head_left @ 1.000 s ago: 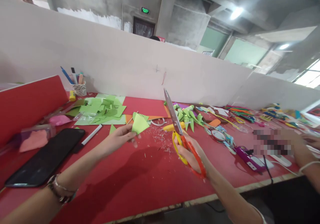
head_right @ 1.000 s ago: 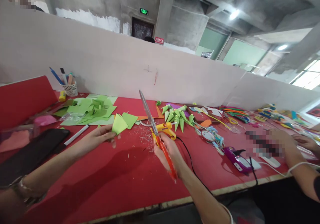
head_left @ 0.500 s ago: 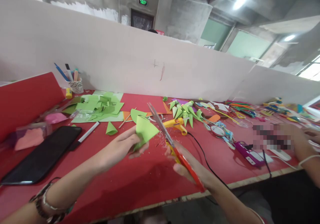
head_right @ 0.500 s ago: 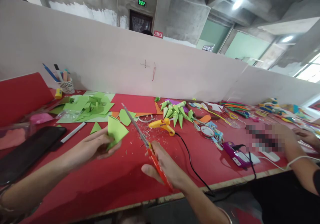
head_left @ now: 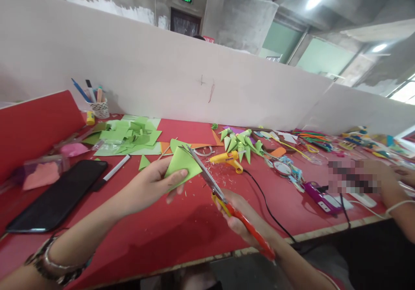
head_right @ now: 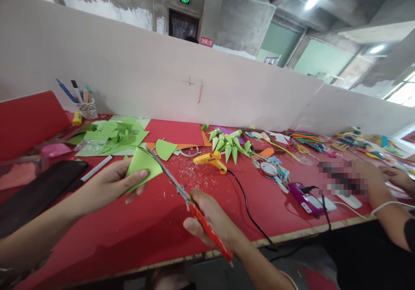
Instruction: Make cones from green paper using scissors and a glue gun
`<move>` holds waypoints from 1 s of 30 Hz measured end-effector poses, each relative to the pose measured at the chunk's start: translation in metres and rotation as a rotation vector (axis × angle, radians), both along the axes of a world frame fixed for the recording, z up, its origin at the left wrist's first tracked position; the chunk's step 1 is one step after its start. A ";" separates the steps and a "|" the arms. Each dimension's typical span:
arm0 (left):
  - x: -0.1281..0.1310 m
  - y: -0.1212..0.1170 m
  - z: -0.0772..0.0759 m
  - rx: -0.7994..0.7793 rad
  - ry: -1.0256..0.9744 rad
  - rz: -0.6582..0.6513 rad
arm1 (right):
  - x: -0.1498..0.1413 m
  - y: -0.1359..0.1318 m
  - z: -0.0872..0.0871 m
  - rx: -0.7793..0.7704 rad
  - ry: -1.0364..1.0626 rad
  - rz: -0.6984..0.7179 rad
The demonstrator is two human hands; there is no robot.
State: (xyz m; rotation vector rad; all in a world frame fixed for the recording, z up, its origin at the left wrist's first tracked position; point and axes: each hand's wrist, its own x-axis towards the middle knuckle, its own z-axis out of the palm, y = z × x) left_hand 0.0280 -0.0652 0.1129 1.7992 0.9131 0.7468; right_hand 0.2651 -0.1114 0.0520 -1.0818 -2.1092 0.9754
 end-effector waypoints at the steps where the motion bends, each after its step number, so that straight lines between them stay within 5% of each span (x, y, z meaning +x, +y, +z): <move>1: 0.000 0.000 0.000 -0.007 -0.010 0.004 | 0.000 0.000 0.000 -0.013 0.010 -0.003; 16: -0.005 -0.001 0.002 -0.048 -0.012 0.041 | -0.003 -0.003 0.013 -0.054 -0.053 -0.019; 30: -0.008 -0.002 0.002 -0.154 0.031 -0.057 | -0.008 -0.001 0.024 0.027 -0.107 0.003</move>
